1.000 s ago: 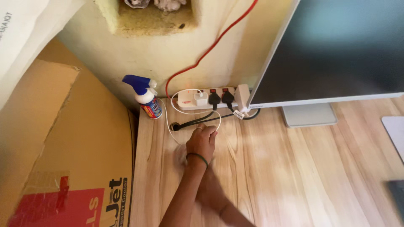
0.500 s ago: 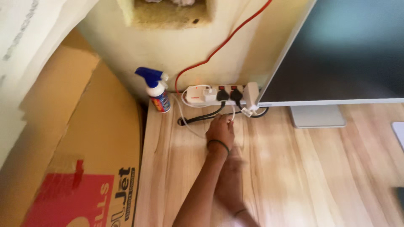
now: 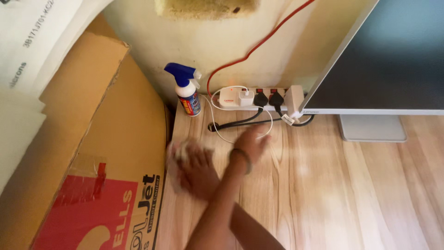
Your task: The person wipes a computer monitor screen with a cloth, then wipes the wooden desk surface around the monitor, keyboard, and mouse. The person uses a cloth to clean the surfaces.
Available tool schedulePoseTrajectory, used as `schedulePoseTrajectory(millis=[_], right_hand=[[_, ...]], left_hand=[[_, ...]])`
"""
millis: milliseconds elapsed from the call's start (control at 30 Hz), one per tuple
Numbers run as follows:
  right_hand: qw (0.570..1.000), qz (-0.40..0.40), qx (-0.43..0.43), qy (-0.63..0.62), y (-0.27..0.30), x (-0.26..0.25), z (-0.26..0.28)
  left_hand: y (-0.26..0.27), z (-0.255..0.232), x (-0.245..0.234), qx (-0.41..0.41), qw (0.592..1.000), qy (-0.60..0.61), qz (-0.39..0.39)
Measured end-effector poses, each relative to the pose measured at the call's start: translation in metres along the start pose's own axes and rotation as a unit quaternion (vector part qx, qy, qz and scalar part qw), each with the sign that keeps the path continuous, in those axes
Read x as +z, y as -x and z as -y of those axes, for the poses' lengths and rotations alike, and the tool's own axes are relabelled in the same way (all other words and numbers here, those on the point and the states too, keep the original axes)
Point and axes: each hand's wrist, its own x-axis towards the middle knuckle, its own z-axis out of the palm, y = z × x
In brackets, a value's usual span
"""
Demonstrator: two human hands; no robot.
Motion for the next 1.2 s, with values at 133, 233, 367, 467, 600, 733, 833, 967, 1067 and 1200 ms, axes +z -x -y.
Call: schedulePoseTrajectory(millis=[133, 233, 367, 467, 600, 733, 833, 967, 1067, 1200], right_hand=[[0.980, 0.086, 0.181, -0.013, 0.094, -0.022, -0.012], [0.948, -0.127, 0.291, 0.014, 0.138, -0.068, -0.067], [0.883, -0.207, 0.373, 0.198, 0.121, -0.091, -0.096], [0.950, -0.192, 0.230, 0.092, 0.088, -0.058, -0.043], [0.990, -0.118, 0.069, -0.039, 0.113, -0.045, 0.017], [0.988, -0.145, 0.045, -0.014, 0.163, -0.104, -0.017], [0.937, -0.190, 0.176, 0.232, 0.217, -0.182, -0.103], [0.826, -0.185, 0.377, 0.376, 0.249, -0.222, -0.178], [0.883, -0.182, 0.351, 0.254, 0.235, -0.178, -0.157], [0.956, -0.120, 0.201, 0.175, 0.227, -0.115, -0.081]], left_hand=[[0.031, 0.044, -0.061, -0.009, 0.982, -0.148, -0.120], [0.063, 0.080, -0.075, -0.056, 0.929, -0.332, -0.155], [0.080, 0.119, -0.071, -0.064, 0.942, -0.308, -0.119], [0.074, 0.137, -0.083, -0.072, 0.963, -0.228, -0.122], [0.098, 0.131, -0.098, -0.130, 0.954, -0.259, -0.072], [0.134, 0.105, -0.097, -0.110, 0.928, -0.353, -0.035], [0.142, 0.091, -0.089, -0.106, 0.910, -0.398, -0.049], [0.137, 0.083, -0.080, -0.125, 0.880, -0.452, -0.074], [0.140, 0.084, -0.080, -0.109, 0.876, -0.463, -0.082], [0.149, 0.083, -0.080, -0.101, 0.890, -0.435, -0.087]])
